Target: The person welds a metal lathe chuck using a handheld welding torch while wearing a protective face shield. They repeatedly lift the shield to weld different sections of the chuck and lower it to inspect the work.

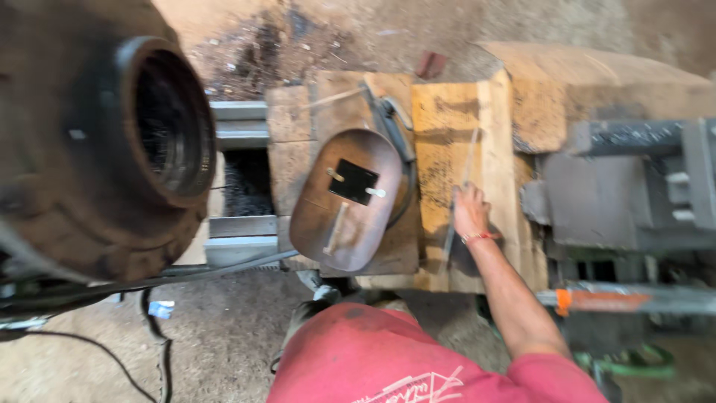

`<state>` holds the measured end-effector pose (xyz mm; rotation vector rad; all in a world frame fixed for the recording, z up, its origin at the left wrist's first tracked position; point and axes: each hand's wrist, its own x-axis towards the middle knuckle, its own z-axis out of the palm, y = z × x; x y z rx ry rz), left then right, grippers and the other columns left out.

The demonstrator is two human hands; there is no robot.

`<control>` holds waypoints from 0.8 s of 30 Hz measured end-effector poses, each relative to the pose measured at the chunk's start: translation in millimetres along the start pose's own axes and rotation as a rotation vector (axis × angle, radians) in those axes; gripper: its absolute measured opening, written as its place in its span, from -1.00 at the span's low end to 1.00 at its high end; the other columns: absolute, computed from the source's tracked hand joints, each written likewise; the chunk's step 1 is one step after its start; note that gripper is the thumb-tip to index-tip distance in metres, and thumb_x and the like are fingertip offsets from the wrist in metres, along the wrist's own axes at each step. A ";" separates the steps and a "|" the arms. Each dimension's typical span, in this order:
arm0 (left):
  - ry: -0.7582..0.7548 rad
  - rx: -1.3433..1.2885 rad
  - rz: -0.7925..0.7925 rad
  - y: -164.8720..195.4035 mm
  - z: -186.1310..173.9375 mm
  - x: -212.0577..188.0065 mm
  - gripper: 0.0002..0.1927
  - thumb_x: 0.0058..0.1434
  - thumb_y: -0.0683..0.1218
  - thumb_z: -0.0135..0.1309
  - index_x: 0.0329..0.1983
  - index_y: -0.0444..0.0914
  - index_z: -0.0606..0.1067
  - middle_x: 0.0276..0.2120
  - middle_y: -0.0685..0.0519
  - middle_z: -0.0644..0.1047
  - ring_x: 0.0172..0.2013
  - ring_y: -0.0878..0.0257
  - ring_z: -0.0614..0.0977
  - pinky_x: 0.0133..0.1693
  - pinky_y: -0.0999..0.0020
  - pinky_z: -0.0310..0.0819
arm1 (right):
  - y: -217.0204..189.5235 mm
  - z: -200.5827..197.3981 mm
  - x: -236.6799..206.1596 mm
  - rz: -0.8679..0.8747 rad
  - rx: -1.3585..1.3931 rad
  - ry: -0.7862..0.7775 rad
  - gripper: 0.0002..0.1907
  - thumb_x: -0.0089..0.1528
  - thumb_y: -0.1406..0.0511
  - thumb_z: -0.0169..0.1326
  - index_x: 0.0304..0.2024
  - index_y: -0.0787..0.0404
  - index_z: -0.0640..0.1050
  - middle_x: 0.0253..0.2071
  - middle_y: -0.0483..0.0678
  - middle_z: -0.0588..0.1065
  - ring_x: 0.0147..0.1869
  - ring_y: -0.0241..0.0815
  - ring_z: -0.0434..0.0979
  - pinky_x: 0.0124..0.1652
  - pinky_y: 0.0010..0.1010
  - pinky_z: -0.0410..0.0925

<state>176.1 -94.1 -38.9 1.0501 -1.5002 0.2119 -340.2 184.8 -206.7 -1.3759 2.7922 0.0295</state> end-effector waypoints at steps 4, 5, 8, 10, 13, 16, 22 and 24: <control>-0.730 -0.390 -0.099 89.5 -14.0 -5.3 -0.67 0.32 0.00 0.11 0.10 -0.20 0.52 0.05 -0.14 0.61 0.12 -0.06 0.57 0.17 0.07 0.43 | -46.4 -35.8 57.9 -0.004 0.497 0.175 -0.61 0.30 0.24 0.05 0.17 0.17 0.55 0.11 0.12 0.50 0.17 0.12 0.50 0.12 -0.11 0.39; -0.953 -0.463 -0.148 108.7 4.0 -18.8 -0.67 0.32 0.00 0.12 0.09 -0.19 0.53 0.04 -0.13 0.61 0.12 -0.06 0.57 0.18 0.06 0.43 | -63.0 -46.6 82.5 -0.012 0.688 0.184 -0.64 0.39 0.17 0.03 0.16 0.20 0.56 0.07 0.13 0.54 0.14 0.11 0.54 0.14 -0.13 0.39; -1.248 -0.473 -0.202 140.5 84.0 -93.2 -0.49 0.27 0.08 0.12 0.20 -0.26 0.46 0.09 -0.25 0.53 0.14 -0.15 0.53 0.17 0.02 0.38 | -107.8 -74.2 147.6 -0.107 0.689 0.240 -0.48 0.39 0.04 0.13 0.12 0.36 0.55 0.02 0.31 0.53 0.10 0.21 0.54 0.10 -0.08 0.37; -1.333 -0.332 -0.261 138.3 126.1 -146.1 -0.43 0.35 0.16 0.12 0.21 -0.35 0.42 0.14 -0.42 0.39 0.15 -0.30 0.43 0.17 -0.05 0.28 | -127.6 -88.5 171.3 -0.044 0.703 0.111 -0.34 0.34 -0.05 0.21 0.08 0.45 0.52 -0.02 0.36 0.54 0.09 0.20 0.56 0.06 -0.06 0.38; -1.421 -0.219 -0.458 137.3 148.7 -177.3 -0.32 0.22 0.16 0.11 0.30 -0.30 0.34 0.14 -0.35 0.38 0.14 -0.28 0.45 0.15 -0.02 0.32 | -141.2 -97.7 181.9 0.083 0.544 -0.045 -0.36 0.27 -0.08 0.19 0.03 0.38 0.62 -0.06 0.32 0.60 0.01 0.14 0.59 0.01 -0.12 0.42; -1.482 -0.329 -0.577 138.1 137.6 -182.4 -0.31 0.21 0.13 0.10 0.33 -0.29 0.31 0.15 -0.36 0.39 0.15 -0.26 0.46 0.20 0.03 0.34 | -143.6 -98.1 180.4 0.297 0.661 -0.270 -0.40 0.29 -0.02 0.18 -0.10 0.48 0.62 -0.24 0.22 0.61 -0.26 -0.01 0.61 -0.26 -0.21 0.42; -0.962 -0.573 -0.471 102.5 40.3 -62.2 -0.82 0.26 -0.08 0.17 -0.10 -0.19 0.63 -0.15 -0.05 0.67 -0.15 0.04 0.72 -0.13 0.19 0.61 | -111.1 -88.6 172.2 0.364 1.427 -0.389 -0.76 0.19 0.15 0.32 -0.23 0.11 0.58 -0.38 -0.27 0.49 -0.34 -0.38 0.47 -0.28 -0.49 0.35; -0.799 -0.113 -0.320 52.3 -5.3 0.5 -0.75 0.20 -0.19 0.14 -0.12 -0.04 0.70 -0.33 0.11 0.74 -0.38 0.22 0.73 -0.31 0.30 0.58 | -84.1 -87.6 165.7 0.393 1.580 -0.492 -0.78 0.21 0.14 0.32 -0.26 0.07 0.58 -0.44 -0.26 0.45 -0.41 -0.34 0.41 -0.34 -0.41 0.30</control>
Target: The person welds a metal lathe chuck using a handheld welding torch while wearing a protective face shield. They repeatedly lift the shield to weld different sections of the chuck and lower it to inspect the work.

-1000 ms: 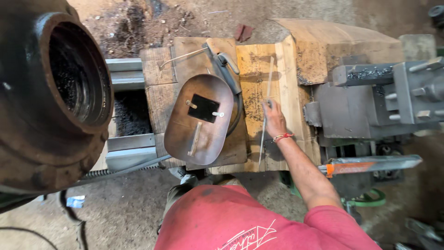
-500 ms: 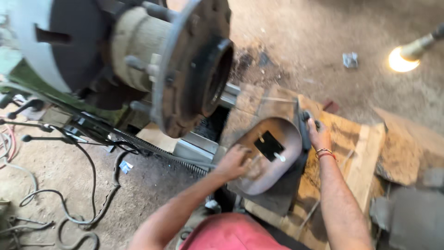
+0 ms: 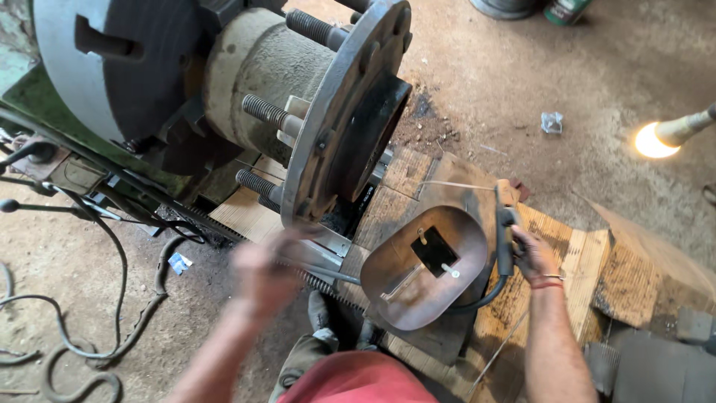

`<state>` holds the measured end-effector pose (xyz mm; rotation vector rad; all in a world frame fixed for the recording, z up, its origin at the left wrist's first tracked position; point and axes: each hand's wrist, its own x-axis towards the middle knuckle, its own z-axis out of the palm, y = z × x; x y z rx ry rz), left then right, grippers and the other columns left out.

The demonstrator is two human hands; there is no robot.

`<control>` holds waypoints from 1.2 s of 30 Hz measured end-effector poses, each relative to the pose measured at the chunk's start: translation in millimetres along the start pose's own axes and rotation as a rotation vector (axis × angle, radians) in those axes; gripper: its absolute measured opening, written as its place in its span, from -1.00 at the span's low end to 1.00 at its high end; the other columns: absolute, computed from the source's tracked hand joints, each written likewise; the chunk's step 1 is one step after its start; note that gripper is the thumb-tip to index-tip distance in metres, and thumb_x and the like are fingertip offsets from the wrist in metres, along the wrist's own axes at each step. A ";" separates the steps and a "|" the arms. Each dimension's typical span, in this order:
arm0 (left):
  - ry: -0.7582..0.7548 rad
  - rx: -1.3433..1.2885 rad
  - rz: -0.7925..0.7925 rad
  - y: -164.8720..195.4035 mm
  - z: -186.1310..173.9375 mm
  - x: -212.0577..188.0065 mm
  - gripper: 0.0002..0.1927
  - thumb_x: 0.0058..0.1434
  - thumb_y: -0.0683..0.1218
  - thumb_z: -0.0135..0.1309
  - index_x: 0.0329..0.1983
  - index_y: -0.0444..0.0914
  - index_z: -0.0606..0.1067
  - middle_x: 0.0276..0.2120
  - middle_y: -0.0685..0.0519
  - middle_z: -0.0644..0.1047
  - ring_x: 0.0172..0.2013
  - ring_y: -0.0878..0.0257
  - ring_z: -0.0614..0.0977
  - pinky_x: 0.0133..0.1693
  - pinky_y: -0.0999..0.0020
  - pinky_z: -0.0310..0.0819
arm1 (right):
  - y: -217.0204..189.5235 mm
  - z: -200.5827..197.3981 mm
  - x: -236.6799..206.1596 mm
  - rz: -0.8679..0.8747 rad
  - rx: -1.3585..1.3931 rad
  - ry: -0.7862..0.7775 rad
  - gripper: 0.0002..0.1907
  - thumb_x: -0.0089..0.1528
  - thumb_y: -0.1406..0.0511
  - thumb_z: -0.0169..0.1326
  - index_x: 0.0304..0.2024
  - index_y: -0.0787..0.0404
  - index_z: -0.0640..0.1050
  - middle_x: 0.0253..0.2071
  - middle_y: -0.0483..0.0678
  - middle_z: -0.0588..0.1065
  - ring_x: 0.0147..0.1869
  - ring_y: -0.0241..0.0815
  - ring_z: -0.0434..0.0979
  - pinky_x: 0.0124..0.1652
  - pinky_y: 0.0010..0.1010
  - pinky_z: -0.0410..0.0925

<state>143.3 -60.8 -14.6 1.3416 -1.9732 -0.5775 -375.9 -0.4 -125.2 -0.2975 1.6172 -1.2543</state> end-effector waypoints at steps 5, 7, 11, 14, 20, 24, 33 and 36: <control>0.957 -0.040 0.259 -56.8 -132.5 26.8 -0.83 0.43 -0.23 0.04 0.04 -0.38 0.40 -0.12 -0.08 0.56 -0.10 0.13 0.64 -0.09 0.32 0.57 | 5.8 -57.8 -21.8 0.063 0.036 0.093 -0.86 0.17 0.20 0.25 -0.27 0.05 0.59 -0.41 -0.22 0.54 -0.36 -0.29 0.50 -0.25 -0.30 0.35; 0.990 0.015 0.136 -68.1 -143.8 6.9 -0.78 0.44 -0.18 0.02 0.07 -0.40 0.40 -0.11 -0.11 0.55 -0.09 0.12 0.64 -0.08 0.30 0.57 | 15.6 -67.9 -33.2 -0.041 0.091 0.117 -0.83 0.21 0.23 0.33 -0.23 0.06 0.58 -0.41 -0.25 0.47 -0.34 -0.32 0.44 -0.22 -0.27 0.40; 0.913 0.034 0.015 -105.3 -126.4 -2.3 -0.67 0.48 -0.07 0.00 0.13 -0.44 0.38 -0.07 -0.17 0.54 -0.07 0.10 0.64 -0.07 0.27 0.56 | 39.6 -66.4 -58.0 -0.242 0.172 0.217 -0.67 0.20 0.32 0.38 -0.01 0.12 0.59 -0.23 -0.24 0.49 -0.21 -0.34 0.42 -0.21 -0.23 0.39; 0.816 0.028 -0.036 -123.4 -167.8 7.2 -0.58 0.51 0.01 -0.02 0.17 -0.46 0.36 -0.04 -0.21 0.53 -0.05 0.09 0.65 -0.06 0.25 0.55 | 42.6 -52.0 -72.5 -0.362 0.171 0.173 -0.39 0.09 0.37 0.31 0.20 0.09 0.49 -0.02 -0.14 0.56 0.01 -0.27 0.58 0.02 -0.42 0.43; 0.406 0.061 -0.313 -147.0 -188.6 115.1 -0.38 0.56 0.17 -0.06 0.26 -0.52 0.34 0.02 -0.30 0.52 -0.01 0.05 0.65 -0.04 0.20 0.53 | 26.2 -27.0 -104.4 -0.396 0.113 0.160 -0.28 0.10 0.33 0.32 0.31 0.34 0.46 0.11 -0.05 0.50 0.12 -0.26 0.53 0.14 -0.46 0.43; 0.442 0.020 -0.333 -198.0 -168.2 150.2 -0.23 0.57 0.25 -0.05 0.34 -0.58 0.27 0.12 -0.38 0.47 0.08 0.00 0.63 0.06 0.16 0.51 | 25.2 -32.9 -126.2 -0.302 -0.013 0.166 -0.30 0.16 0.20 0.30 0.29 0.39 0.46 0.03 -0.01 0.52 0.05 -0.23 0.53 0.04 -0.41 0.44; 0.617 0.206 -0.051 -227.0 -147.4 145.9 -0.26 0.39 0.16 0.23 0.06 -0.66 0.32 0.04 -0.39 0.48 -0.01 -0.03 0.53 0.14 0.07 0.55 | 50.5 -23.5 -181.7 -0.205 -0.099 0.342 -0.31 0.16 0.18 0.25 0.26 0.34 0.40 -0.02 0.03 0.54 0.00 -0.17 0.58 -0.06 -0.31 0.46; 0.616 0.243 -0.367 -191.4 -151.9 150.6 -0.16 0.37 0.34 0.33 -0.21 -0.63 0.47 -0.27 -0.25 0.57 -0.33 0.07 0.49 -0.17 0.13 0.49 | 47.1 -15.9 -188.3 -0.148 -0.160 0.375 -0.28 0.12 0.20 0.26 0.28 0.29 0.35 -0.04 0.03 0.56 0.00 -0.16 0.60 -0.05 -0.29 0.47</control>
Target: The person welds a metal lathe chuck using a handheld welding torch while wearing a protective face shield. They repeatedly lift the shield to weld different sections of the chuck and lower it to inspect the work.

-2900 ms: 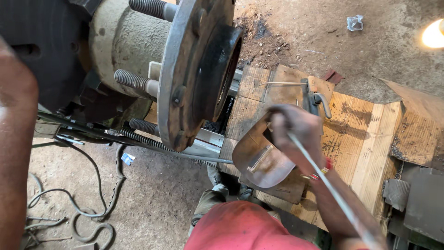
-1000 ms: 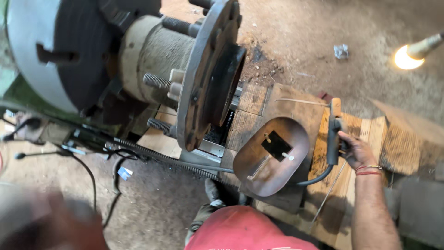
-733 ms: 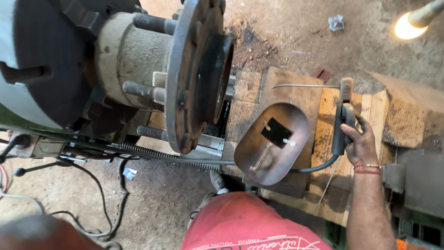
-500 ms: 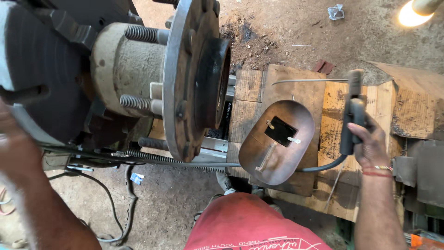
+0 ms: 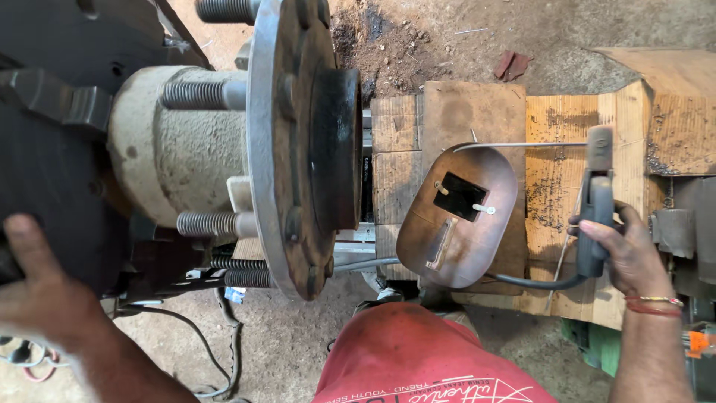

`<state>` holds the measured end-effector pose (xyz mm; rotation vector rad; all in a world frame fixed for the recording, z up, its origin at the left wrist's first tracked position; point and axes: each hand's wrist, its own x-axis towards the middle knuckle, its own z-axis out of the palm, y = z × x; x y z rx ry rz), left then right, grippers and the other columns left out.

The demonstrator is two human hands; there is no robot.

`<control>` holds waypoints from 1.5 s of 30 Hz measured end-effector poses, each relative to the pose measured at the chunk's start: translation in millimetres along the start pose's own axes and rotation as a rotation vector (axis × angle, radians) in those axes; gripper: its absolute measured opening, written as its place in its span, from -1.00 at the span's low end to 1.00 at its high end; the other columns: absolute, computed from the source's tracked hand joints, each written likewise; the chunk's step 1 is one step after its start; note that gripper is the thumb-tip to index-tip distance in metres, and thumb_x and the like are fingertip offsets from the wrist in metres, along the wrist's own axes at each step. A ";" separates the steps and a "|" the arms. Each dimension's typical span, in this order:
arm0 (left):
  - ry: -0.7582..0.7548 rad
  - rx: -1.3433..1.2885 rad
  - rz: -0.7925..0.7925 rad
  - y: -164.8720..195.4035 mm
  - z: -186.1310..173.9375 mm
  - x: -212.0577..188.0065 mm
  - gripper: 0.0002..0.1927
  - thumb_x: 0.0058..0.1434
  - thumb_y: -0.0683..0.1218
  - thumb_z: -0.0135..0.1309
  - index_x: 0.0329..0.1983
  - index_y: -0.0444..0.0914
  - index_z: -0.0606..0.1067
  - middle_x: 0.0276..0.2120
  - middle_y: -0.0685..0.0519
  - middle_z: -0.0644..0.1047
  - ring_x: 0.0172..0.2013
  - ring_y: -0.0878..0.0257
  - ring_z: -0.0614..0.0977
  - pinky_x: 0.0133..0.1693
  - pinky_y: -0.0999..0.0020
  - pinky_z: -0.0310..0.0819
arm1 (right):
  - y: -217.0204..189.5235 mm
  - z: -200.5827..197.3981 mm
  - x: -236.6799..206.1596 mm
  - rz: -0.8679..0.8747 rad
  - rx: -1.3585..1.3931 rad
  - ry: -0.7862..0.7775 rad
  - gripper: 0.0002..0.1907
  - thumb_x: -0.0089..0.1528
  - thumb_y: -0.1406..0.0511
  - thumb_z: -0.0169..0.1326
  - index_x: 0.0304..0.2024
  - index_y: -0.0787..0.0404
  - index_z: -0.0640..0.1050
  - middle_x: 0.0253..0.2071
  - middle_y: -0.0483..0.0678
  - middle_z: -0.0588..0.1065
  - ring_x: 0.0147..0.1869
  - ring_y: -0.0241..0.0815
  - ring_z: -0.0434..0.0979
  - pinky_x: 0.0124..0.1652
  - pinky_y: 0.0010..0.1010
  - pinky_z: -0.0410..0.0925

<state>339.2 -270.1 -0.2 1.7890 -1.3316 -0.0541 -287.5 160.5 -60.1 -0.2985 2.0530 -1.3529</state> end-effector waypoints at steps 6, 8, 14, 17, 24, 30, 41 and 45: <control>-0.262 -0.028 0.003 79.4 -8.2 12.3 -0.27 0.43 0.39 0.07 0.02 -0.42 0.59 -0.21 -0.11 0.63 -0.25 0.15 0.60 -0.15 0.23 0.48 | -18.9 10.5 -10.7 -0.189 0.018 -0.097 -0.27 0.08 0.23 0.34 0.26 0.36 0.43 -0.01 -0.01 0.54 0.03 -0.19 0.56 0.05 -0.27 0.45; -0.338 -0.164 0.201 97.2 -4.3 21.1 -0.31 0.53 0.32 0.05 0.14 -0.45 0.58 -0.08 -0.14 0.65 -0.12 0.09 0.64 -0.05 0.23 0.51 | -26.0 7.6 -13.4 -0.160 -0.110 -0.091 -0.29 0.02 0.24 0.36 0.17 0.37 0.46 -0.07 -0.01 0.54 0.00 -0.18 0.56 -0.01 -0.24 0.47; -0.318 0.112 -0.047 62.0 19.6 54.3 -0.23 0.46 0.40 0.04 0.05 -0.45 0.62 -0.19 -0.23 0.62 -0.28 0.00 0.59 -0.18 0.17 0.43 | -21.3 12.9 -10.6 -0.242 -0.093 -0.152 -0.34 0.05 0.21 0.36 0.14 0.32 0.48 -0.05 -0.04 0.52 0.00 -0.19 0.53 0.01 -0.31 0.42; -0.189 -0.098 0.301 30.2 37.2 76.4 -0.36 0.45 0.20 0.14 0.15 -0.51 0.58 -0.03 -0.21 0.68 -0.08 0.05 0.69 0.03 0.20 0.60 | -19.2 12.0 -7.2 -0.191 -0.124 -0.183 -0.29 0.02 0.20 0.33 0.19 0.25 0.42 -0.02 -0.08 0.54 0.02 -0.25 0.54 -0.05 -0.34 0.44; 0.413 -0.637 0.261 83.3 -44.7 -78.0 -0.60 0.52 -0.01 0.09 0.19 -0.45 0.50 0.05 -0.15 0.61 0.00 0.08 0.63 0.08 0.16 0.55 | -20.5 10.4 -8.8 -0.259 -0.095 -0.303 -0.33 0.06 0.26 0.33 0.17 0.32 0.40 -0.09 -0.03 0.52 -0.05 -0.20 0.54 -0.04 -0.35 0.43; -1.036 -0.459 0.664 145.9 36.9 -375.7 -0.57 0.34 0.06 0.13 0.12 -0.32 0.50 0.06 -0.22 0.53 0.06 -0.16 0.55 0.05 0.04 0.47 | -13.4 -3.0 -16.6 -0.247 0.131 -0.341 -0.35 0.12 0.22 0.34 0.19 0.28 0.41 -0.03 -0.05 0.51 0.02 -0.21 0.57 0.03 -0.34 0.45; -1.394 -0.016 0.052 161.2 209.1 -470.1 -0.32 0.07 0.38 0.19 -0.24 -0.36 0.62 -0.19 -0.36 0.60 -0.10 -0.23 0.65 -0.06 -0.03 0.56 | -2.6 -0.1 -19.3 -0.230 -0.019 -0.393 -0.14 0.07 0.19 0.24 0.38 0.30 0.27 0.00 0.20 0.47 0.00 0.01 0.52 0.00 -0.17 0.41; -1.351 -0.083 -0.033 165.5 196.4 -465.0 -0.36 0.14 0.38 0.13 -0.30 -0.32 0.62 -0.26 -0.32 0.62 -0.13 -0.21 0.66 -0.10 -0.05 0.54 | 1.9 -5.6 -7.8 -0.165 0.320 -0.427 -0.16 0.07 0.14 0.19 0.32 0.36 0.26 -0.08 0.18 0.46 -0.12 0.06 0.50 -0.13 -0.10 0.44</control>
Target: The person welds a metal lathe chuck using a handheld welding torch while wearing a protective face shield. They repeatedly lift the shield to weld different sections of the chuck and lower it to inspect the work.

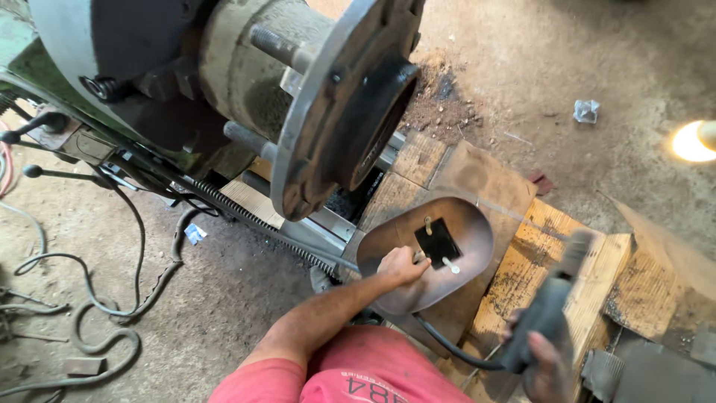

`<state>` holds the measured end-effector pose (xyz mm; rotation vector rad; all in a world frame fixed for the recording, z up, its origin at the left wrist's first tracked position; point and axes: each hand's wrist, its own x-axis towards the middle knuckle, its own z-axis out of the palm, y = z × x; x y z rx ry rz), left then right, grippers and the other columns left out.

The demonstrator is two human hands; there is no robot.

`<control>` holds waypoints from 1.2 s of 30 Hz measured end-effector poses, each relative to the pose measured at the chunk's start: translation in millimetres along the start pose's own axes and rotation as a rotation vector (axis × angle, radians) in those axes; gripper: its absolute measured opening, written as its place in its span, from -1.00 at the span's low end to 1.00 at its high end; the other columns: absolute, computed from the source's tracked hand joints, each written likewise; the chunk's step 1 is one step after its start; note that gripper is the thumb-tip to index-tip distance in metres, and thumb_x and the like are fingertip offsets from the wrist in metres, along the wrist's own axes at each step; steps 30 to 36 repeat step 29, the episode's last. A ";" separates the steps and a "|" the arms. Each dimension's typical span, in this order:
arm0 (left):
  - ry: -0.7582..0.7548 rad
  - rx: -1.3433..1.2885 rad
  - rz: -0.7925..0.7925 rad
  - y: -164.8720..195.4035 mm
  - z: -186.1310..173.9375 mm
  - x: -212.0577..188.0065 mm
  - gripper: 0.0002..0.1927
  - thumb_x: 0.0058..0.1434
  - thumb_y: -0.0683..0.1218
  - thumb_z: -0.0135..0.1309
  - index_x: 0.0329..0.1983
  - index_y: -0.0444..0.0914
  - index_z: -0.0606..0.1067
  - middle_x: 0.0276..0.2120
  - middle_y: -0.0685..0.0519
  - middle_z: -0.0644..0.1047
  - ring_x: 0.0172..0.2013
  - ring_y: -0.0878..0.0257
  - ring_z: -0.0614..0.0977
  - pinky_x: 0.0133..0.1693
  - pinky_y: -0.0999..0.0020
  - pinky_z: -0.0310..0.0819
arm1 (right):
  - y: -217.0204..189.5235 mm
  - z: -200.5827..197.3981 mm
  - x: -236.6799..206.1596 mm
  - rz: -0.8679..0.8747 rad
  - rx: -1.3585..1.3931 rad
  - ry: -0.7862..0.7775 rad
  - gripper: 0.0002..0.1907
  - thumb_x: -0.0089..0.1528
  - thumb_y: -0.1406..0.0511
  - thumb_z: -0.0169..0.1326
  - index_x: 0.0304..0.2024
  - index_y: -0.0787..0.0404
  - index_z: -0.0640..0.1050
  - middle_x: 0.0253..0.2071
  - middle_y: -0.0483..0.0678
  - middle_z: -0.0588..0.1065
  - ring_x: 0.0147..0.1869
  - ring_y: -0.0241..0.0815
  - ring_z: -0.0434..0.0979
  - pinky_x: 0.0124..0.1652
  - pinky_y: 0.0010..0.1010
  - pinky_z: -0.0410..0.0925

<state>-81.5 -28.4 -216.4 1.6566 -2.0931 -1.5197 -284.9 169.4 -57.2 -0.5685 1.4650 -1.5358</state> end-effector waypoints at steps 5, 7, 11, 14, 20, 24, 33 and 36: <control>0.001 -0.064 0.308 -6.5 -55.1 -54.0 -0.49 0.26 0.29 0.07 -0.27 -0.25 0.63 -0.40 -0.27 0.60 -0.31 -0.19 0.67 -0.21 -0.01 0.55 | -50.3 17.5 0.1 -0.223 0.034 -0.078 -0.14 0.11 0.13 0.29 0.34 0.39 0.28 -0.18 0.16 0.48 -0.08 0.01 0.54 -0.07 -0.20 0.46; 0.040 0.031 0.367 -17.8 -78.5 -74.1 -0.54 0.25 0.26 0.09 -0.27 -0.23 0.61 -0.49 -0.24 0.58 -0.42 -0.17 0.64 -0.32 -0.01 0.53 | -59.7 45.6 2.5 -0.262 -0.124 -0.010 -0.10 0.07 0.13 0.30 0.37 0.37 0.30 -0.19 0.14 0.48 -0.11 -0.03 0.54 -0.07 -0.24 0.45; 0.134 0.172 0.396 -50.6 -113.7 -111.5 -0.55 0.22 0.24 0.15 -0.41 -0.24 0.57 -0.59 -0.18 0.56 -0.49 -0.15 0.62 -0.37 0.01 0.50 | -67.2 100.1 12.6 -0.382 -0.542 0.066 -0.03 -0.04 0.12 0.32 0.35 0.36 0.31 -0.13 0.11 0.45 -0.12 -0.10 0.52 -0.07 -0.29 0.42; 0.237 0.159 0.369 -75.3 -130.3 -140.0 -0.62 0.14 0.19 0.20 -0.39 -0.23 0.58 -0.63 -0.16 0.56 -0.57 -0.13 0.62 -0.46 0.01 0.49 | -71.3 128.1 23.2 -0.629 -0.876 0.021 0.02 -0.10 0.09 0.38 0.32 0.39 0.33 0.01 0.17 0.41 0.06 -0.02 0.48 0.04 -0.23 0.41; 0.504 0.123 0.156 -129.1 -141.8 -204.0 -0.59 0.02 0.12 0.31 -0.66 -0.26 0.50 -0.73 -0.11 0.50 -0.66 -0.08 0.58 -0.54 0.06 0.41 | -66.7 158.7 43.3 -0.818 -1.017 -0.055 0.10 -0.14 0.09 0.44 0.31 0.50 0.30 0.16 0.25 0.30 0.18 0.11 0.43 0.00 -0.22 0.47; 0.769 -0.005 0.132 -169.8 -135.1 -251.2 -0.71 0.06 0.03 0.27 -0.48 -0.31 0.59 -0.59 -0.12 0.57 -0.56 -0.02 0.64 -0.47 0.18 0.45 | -61.7 170.1 48.5 -0.744 -0.934 -0.114 0.11 -0.14 0.12 0.47 0.31 0.53 0.29 0.19 0.26 0.25 0.14 0.06 0.48 -0.09 -0.31 0.56; 0.970 -0.900 0.021 -235.5 -94.3 -297.9 -0.73 0.46 -0.06 0.21 0.01 -0.38 0.63 -0.32 -0.13 0.60 -0.50 -0.02 0.53 -0.31 0.31 0.34 | -59.3 173.6 50.4 -0.831 -1.062 -0.091 0.14 -0.23 0.12 0.51 0.28 0.48 0.33 0.20 0.15 0.28 0.21 0.16 0.44 0.08 -0.09 0.48; 0.970 -0.900 0.021 -235.5 -94.3 -297.9 -0.73 0.46 -0.06 0.21 0.01 -0.38 0.63 -0.32 -0.13 0.60 -0.50 -0.02 0.53 -0.31 0.31 0.34 | -59.3 173.6 50.4 -0.831 -1.062 -0.091 0.14 -0.23 0.12 0.51 0.28 0.48 0.33 0.20 0.15 0.28 0.21 0.16 0.44 0.08 -0.09 0.48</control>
